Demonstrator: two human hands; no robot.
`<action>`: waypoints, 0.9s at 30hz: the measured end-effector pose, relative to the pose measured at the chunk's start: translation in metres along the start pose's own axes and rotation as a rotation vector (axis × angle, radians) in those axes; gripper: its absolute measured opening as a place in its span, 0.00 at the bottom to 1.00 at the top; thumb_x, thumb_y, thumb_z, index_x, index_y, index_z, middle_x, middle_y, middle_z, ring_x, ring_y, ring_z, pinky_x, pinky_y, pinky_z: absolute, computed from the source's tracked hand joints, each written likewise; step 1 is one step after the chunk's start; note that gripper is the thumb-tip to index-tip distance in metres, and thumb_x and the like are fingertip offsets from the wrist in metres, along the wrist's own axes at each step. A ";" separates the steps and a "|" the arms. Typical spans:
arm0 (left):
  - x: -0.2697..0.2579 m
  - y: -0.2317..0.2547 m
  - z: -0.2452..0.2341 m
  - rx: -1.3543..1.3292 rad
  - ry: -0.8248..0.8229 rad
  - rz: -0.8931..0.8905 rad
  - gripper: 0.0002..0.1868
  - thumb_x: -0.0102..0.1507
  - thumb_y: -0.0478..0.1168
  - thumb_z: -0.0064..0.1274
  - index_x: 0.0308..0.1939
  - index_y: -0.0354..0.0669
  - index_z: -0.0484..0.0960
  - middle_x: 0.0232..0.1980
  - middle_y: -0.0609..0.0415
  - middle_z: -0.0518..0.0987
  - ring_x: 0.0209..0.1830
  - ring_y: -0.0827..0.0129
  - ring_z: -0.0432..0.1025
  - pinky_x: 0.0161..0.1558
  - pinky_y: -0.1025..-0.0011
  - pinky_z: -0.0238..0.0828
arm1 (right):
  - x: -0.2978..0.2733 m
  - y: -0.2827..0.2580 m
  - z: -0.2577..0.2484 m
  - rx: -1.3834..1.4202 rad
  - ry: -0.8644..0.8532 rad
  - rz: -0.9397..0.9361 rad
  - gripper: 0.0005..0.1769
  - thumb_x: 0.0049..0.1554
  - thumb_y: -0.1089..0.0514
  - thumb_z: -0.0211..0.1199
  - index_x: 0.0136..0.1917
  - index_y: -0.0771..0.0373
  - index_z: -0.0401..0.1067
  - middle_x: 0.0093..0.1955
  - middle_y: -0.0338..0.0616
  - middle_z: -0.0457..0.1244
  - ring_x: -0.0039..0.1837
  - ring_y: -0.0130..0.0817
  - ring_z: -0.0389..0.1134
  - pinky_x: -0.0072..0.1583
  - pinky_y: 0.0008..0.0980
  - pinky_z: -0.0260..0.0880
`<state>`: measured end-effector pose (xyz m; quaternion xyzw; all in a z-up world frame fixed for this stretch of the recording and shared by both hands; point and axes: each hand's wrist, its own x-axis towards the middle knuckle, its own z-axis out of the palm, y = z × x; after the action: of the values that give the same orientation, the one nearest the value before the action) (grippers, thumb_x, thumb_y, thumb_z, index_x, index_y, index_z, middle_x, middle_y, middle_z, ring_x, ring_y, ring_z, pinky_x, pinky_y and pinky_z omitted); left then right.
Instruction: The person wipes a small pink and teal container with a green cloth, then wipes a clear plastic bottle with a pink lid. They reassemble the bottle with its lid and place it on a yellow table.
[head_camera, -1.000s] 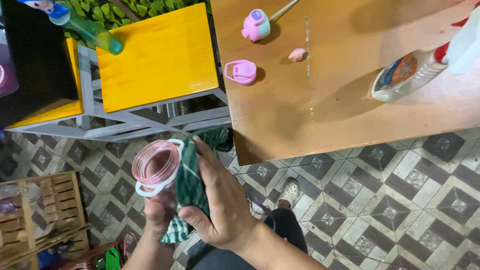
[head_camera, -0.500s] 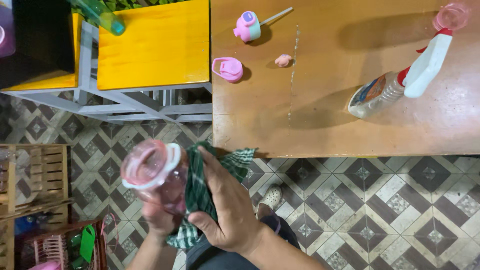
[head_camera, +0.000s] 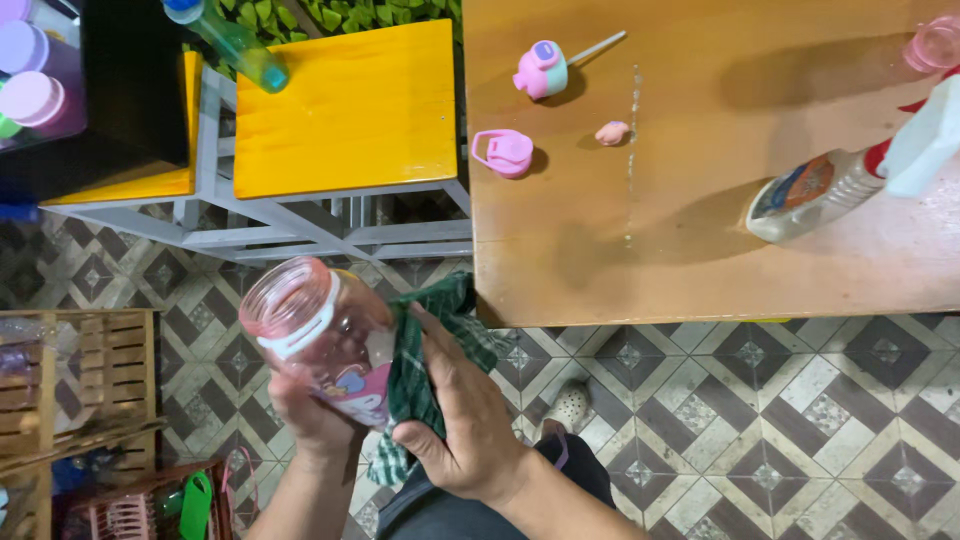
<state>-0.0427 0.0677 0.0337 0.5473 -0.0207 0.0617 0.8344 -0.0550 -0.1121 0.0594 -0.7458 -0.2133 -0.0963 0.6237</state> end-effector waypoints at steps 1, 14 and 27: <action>0.011 0.007 -0.008 0.035 0.017 -0.016 0.55 0.61 0.69 0.62 0.74 0.29 0.61 0.66 0.41 0.71 0.67 0.55 0.68 0.71 0.55 0.64 | 0.004 -0.002 0.010 0.006 -0.006 0.027 0.46 0.71 0.34 0.50 0.85 0.70 0.45 0.86 0.64 0.49 0.87 0.60 0.54 0.84 0.46 0.57; 0.058 0.046 -0.103 -0.040 -0.072 -0.123 0.57 0.58 0.70 0.61 0.74 0.28 0.62 0.61 0.38 0.73 0.60 0.53 0.68 0.62 0.54 0.63 | 0.046 -0.009 0.121 -0.081 0.116 0.024 0.47 0.71 0.33 0.48 0.85 0.71 0.42 0.86 0.66 0.47 0.86 0.63 0.54 0.83 0.48 0.59; 0.059 0.051 -0.093 0.092 -0.122 -0.090 0.58 0.56 0.75 0.60 0.73 0.34 0.61 0.64 0.40 0.72 0.61 0.53 0.72 0.63 0.52 0.71 | 0.033 -0.016 0.114 -0.011 0.183 0.083 0.48 0.71 0.29 0.44 0.85 0.69 0.41 0.86 0.64 0.49 0.85 0.59 0.58 0.81 0.44 0.64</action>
<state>0.0060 0.1772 0.0492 0.5881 -0.0441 -0.0083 0.8075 -0.0471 0.0076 0.0641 -0.7455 -0.1241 -0.1393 0.6399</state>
